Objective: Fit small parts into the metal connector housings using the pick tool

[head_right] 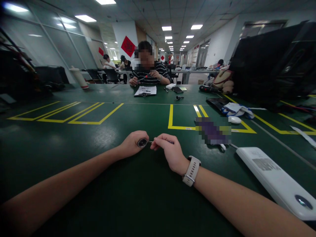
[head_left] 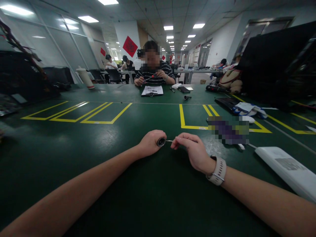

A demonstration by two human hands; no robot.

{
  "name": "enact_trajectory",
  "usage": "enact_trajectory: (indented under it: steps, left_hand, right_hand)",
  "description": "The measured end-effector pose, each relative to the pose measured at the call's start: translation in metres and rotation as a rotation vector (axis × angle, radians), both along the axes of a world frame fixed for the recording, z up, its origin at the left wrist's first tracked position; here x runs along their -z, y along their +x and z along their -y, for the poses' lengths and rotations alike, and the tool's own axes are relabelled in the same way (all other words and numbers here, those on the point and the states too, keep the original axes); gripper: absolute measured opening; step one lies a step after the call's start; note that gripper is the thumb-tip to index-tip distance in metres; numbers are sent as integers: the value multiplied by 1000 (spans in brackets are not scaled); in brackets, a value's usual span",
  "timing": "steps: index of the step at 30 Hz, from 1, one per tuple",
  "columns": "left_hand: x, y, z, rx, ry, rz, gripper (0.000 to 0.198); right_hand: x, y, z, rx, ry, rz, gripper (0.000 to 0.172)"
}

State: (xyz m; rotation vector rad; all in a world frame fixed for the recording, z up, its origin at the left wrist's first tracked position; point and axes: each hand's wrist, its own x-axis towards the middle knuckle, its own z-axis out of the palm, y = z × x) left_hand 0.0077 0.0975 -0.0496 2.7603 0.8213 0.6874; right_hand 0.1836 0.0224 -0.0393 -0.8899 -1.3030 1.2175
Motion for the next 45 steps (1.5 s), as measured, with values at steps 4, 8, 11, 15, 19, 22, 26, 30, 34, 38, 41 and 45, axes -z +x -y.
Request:
enact_trajectory:
  steps: [4, 8, 11, 15, 19, 22, 26, 30, 34, 38, 41, 45]
  left_hand:
    - [0, 0, 0, -19, -22, 32, 9]
    - [0, 2, -1, -64, -10, 7, 10]
    - [0, 3, -1, -101, 8, -3, 10]
    - [1, 3, -2, -77, 52, -24, 11]
    - [1, 2, -1, -23, 78, -26, 10]
    - [0, 1, -1, 1, 48, -2, 10]
    - [1, 0, -1, 4, -6, 43, 10]
    - [1, 1, -2, -6, -20, 63, 10]
    - [1, 1, -2, -16, -6, 28, 9]
    - [0, 0, -2, -33, -6, 23, 9]
    - [0, 0, -3, -27, -22, 40, 8]
    - [-1, -1, -5, -21, -43, 20, 9]
  right_hand:
    - [7, -3, -4, 6, -133, -179, 16]
    - [5, -3, -2, 34, -112, -137, 16]
    - [-1, -3, 3, 64, 50, 106, 18]
    - [-7, -4, 9, 96, 204, 398, 19]
    - [-6, -2, 7, 40, 135, 295, 20]
    - [-1, 0, 2, -6, 8, 46, 20]
    - [4, -1, -1, 1, -151, -164, 18]
    - [5, -2, -1, -9, -178, -196, 15]
    - [6, 0, -2, -15, -164, -197, 16]
    - [7, 2, -5, 11, -196, -223, 17]
    - [7, 1, -6, 14, -213, -229, 17]
    - [5, 1, -5, 21, -221, -232, 17]
